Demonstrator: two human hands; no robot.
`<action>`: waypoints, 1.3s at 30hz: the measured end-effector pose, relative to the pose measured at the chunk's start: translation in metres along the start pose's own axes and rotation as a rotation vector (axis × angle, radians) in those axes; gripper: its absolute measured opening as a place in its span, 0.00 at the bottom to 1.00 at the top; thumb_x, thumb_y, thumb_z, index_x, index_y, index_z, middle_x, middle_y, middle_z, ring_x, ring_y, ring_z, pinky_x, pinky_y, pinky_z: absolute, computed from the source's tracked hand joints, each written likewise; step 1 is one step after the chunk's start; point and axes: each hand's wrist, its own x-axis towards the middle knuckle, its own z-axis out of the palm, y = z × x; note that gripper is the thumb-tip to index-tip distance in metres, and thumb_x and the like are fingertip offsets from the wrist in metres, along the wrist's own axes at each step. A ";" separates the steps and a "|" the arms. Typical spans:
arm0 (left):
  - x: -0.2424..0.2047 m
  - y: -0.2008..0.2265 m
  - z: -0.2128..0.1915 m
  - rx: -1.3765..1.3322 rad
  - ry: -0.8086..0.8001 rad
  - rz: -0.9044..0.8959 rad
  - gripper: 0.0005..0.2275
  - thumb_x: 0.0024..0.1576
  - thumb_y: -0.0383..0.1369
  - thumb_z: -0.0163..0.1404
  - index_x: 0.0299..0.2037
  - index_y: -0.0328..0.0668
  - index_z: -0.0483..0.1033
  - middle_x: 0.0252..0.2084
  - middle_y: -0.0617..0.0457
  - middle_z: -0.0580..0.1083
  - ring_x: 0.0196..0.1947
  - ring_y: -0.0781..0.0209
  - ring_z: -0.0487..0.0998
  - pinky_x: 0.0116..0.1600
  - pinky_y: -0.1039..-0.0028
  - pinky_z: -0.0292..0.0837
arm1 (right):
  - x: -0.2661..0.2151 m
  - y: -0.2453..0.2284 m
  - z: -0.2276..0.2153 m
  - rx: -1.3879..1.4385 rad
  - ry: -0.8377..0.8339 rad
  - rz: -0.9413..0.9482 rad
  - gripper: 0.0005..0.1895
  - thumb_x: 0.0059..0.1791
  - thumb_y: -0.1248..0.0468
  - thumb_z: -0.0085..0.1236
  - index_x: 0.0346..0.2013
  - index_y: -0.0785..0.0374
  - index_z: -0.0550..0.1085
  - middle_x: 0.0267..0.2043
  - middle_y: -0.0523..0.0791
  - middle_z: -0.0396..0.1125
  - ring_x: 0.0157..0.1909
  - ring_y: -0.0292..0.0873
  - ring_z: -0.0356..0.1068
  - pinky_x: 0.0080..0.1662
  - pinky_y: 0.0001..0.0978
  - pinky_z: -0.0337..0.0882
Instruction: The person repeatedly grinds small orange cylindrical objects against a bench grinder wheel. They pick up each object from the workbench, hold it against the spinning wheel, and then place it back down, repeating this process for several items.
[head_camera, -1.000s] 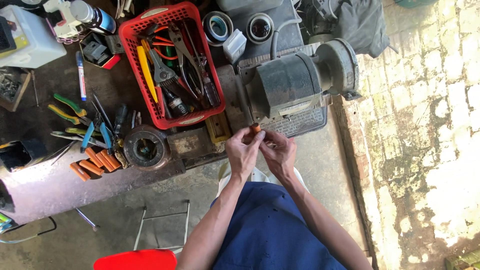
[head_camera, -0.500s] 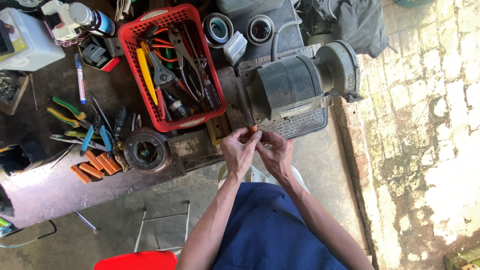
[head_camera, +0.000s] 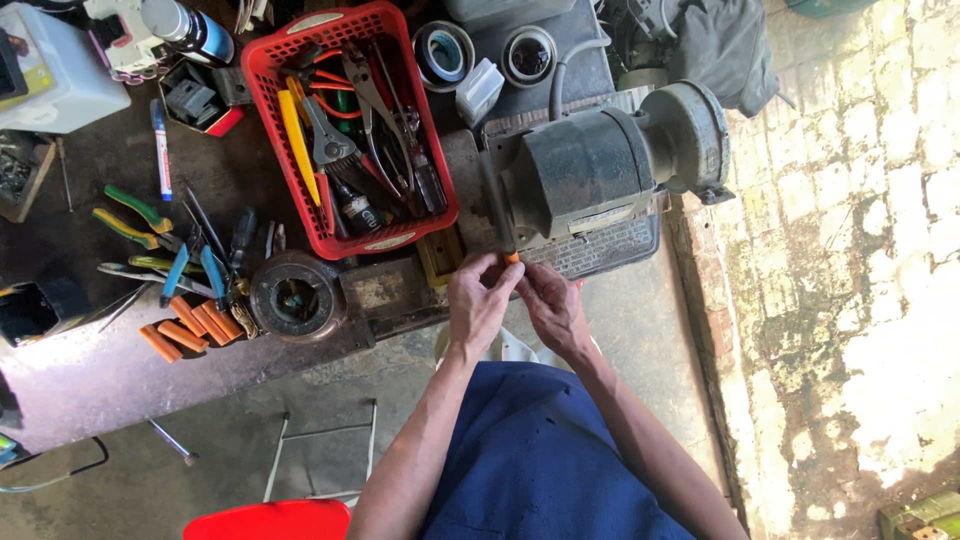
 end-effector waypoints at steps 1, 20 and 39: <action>0.000 -0.002 0.002 -0.003 0.001 0.000 0.10 0.51 0.37 0.63 0.41 0.44 0.85 0.34 0.50 0.79 0.38 0.60 0.80 0.48 0.69 0.75 | 0.000 -0.003 0.001 -0.002 -0.001 -0.001 0.10 0.55 0.59 0.57 0.43 0.63 0.80 0.34 0.49 0.72 0.40 0.42 0.71 0.47 0.43 0.72; -0.003 0.001 0.012 -0.086 0.082 -0.059 0.11 0.48 0.37 0.65 0.35 0.39 0.83 0.29 0.49 0.79 0.33 0.61 0.80 0.41 0.70 0.75 | 0.004 0.030 0.006 -0.084 0.100 -0.051 0.10 0.53 0.61 0.61 0.45 0.63 0.80 0.35 0.50 0.71 0.38 0.43 0.71 0.42 0.39 0.71; -0.027 -0.020 -0.002 0.203 0.298 1.033 0.08 0.47 0.28 0.66 0.36 0.42 0.83 0.31 0.55 0.75 0.33 0.58 0.79 0.43 0.73 0.80 | -0.035 0.053 0.005 0.258 -0.013 0.045 0.16 0.49 0.65 0.65 0.53 0.60 0.80 0.37 0.45 0.78 0.44 0.34 0.71 0.51 0.36 0.74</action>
